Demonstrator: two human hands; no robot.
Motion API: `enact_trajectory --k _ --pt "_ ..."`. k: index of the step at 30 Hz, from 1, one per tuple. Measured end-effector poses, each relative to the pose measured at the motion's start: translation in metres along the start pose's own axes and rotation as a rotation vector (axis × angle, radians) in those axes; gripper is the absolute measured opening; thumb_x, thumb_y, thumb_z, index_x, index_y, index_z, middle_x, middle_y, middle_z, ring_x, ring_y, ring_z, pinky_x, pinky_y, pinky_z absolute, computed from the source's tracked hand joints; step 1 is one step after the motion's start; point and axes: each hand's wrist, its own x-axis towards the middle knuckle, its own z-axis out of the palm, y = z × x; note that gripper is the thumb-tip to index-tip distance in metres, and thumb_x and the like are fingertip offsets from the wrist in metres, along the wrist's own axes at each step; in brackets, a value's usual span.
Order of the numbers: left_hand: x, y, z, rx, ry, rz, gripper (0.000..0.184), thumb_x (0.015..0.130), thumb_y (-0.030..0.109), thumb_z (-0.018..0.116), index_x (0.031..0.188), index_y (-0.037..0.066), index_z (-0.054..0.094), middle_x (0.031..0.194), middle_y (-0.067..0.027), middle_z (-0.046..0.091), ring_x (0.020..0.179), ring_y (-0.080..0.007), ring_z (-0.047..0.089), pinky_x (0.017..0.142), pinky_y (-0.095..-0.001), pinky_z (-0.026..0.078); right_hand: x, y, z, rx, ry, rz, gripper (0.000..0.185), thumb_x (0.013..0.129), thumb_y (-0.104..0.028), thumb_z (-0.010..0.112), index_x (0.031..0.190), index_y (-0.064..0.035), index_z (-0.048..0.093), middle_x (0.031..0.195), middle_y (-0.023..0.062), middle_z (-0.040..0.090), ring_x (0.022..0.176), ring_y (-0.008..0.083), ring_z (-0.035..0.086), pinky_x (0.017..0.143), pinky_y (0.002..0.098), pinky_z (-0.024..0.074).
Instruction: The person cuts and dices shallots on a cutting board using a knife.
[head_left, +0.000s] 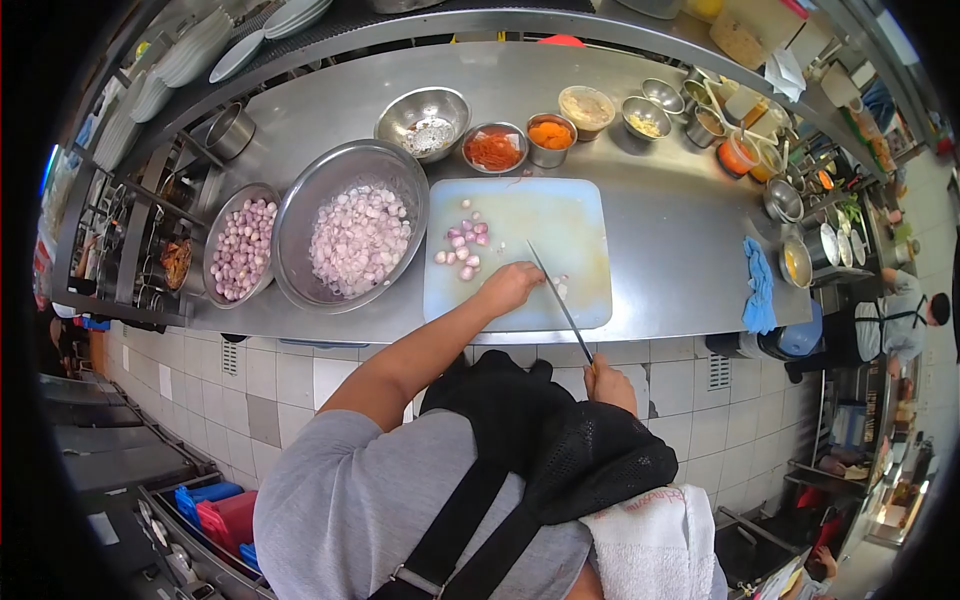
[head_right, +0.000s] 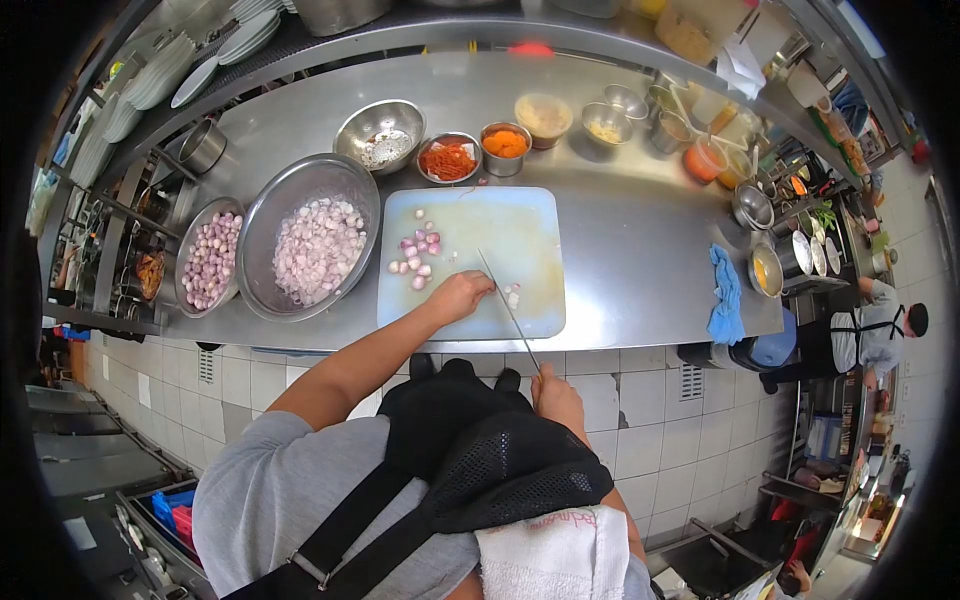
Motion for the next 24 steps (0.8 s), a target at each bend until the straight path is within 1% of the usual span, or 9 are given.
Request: enact_trajectory --k 3,5,8,12,14,17,19,21,24 --pt "-0.001 0.000 0.001 -0.015 0.011 0.014 0.013 0.092 0.003 0.066 0.101 0.003 0.075 0.102 -0.0144 0.075 0.099 -0.0349 0.072 0.088 -0.0444 0.059 0.011 0.005 0.023 0.029 -0.001 0.015 0.025 0.106 -0.029 0.056 0.117 -0.0063 0.058 0.084 0.0283 0.072 0.083 0.0515 0.071 0.075 0.0621 0.0553" --pt "-0.002 0.000 0.004 -0.033 0.033 0.022 0.012 0.091 0.002 0.066 0.101 0.002 0.074 0.101 -0.0144 0.074 0.099 -0.0350 0.071 0.088 -0.0442 0.059 0.022 0.005 0.029 0.085 0.036 -0.021 0.025 0.106 -0.029 0.056 0.115 -0.0062 0.058 0.085 0.0287 0.072 0.084 0.0520 0.071 0.075 0.0631 0.0547" --pt "-0.003 -0.003 0.004 -0.035 0.059 0.027 0.012 0.092 0.002 0.066 0.101 0.002 0.074 0.101 -0.0143 0.074 0.098 -0.0350 0.071 0.088 -0.0440 0.059 0.012 -0.004 0.009 0.058 0.017 -0.018 0.026 0.106 -0.030 0.056 0.116 -0.0060 0.058 0.085 0.0292 0.072 0.084 0.0525 0.070 0.076 0.0637 0.0543" --pt "-0.003 0.000 0.005 -0.043 0.074 0.004 0.011 0.093 0.002 0.066 0.102 0.002 0.074 0.102 -0.0141 0.075 0.098 -0.0348 0.071 0.089 -0.0439 0.059 0.016 0.004 0.028 0.066 0.000 0.016 0.026 0.106 -0.031 0.056 0.115 -0.0063 0.058 0.086 0.0292 0.072 0.084 0.0529 0.070 0.076 0.0634 0.0545" --pt "-0.005 0.002 0.008 -0.059 0.092 0.002 0.011 0.093 0.002 0.067 0.101 0.002 0.074 0.102 -0.0142 0.074 0.098 -0.0349 0.071 0.089 -0.0440 0.059 0.025 0.006 0.029 0.063 -0.003 -0.005 0.026 0.107 -0.030 0.056 0.115 -0.0058 0.057 0.085 0.0292 0.072 0.084 0.0531 0.070 0.076 0.0632 0.0546" --pt "-0.005 0.000 0.005 -0.051 0.116 0.020 0.011 0.092 0.002 0.068 0.101 0.002 0.074 0.101 -0.0143 0.074 0.097 -0.0350 0.071 0.088 -0.0444 0.059 0.012 -0.004 0.006 0.055 -0.024 0.002 0.025 0.107 -0.029 0.055 0.115 -0.0054 0.057 0.086 0.0290 0.072 0.084 0.0534 0.070 0.076 0.0634 0.0541" --pt "-0.004 0.001 0.006 -0.047 0.117 0.039 0.010 0.092 0.002 0.068 0.101 0.002 0.074 0.100 -0.0143 0.074 0.097 -0.0351 0.071 0.087 -0.0446 0.059 0.018 0.002 0.024 0.072 -0.019 0.010 0.025 0.107 -0.028 0.054 0.116 -0.0050 0.058 0.086 0.0288 0.073 0.085 0.0533 0.070 0.077 0.0636 0.0538" --pt "-0.005 0.003 0.007 -0.074 0.125 -0.011 0.009 0.092 0.002 0.069 0.100 0.002 0.074 0.099 -0.0143 0.074 0.095 -0.0352 0.071 0.086 -0.0447 0.059 0.020 0.006 0.033 0.085 -0.020 0.020 0.025 0.107 -0.028 0.054 0.117 -0.0047 0.058 0.086 0.0286 0.073 0.085 0.0532 0.070 0.077 0.0638 0.0535" --pt "-0.005 0.007 0.004 -0.093 0.161 0.001 0.009 0.091 0.001 0.069 0.099 0.002 0.073 0.098 -0.0141 0.074 0.095 -0.0351 0.071 0.085 -0.0446 0.059 0.024 0.000 0.021 0.098 -0.016 -0.035 0.025 0.107 -0.028 0.055 0.117 -0.0044 0.058 0.087 0.0282 0.073 0.086 0.0528 0.070 0.078 0.0640 0.0533"
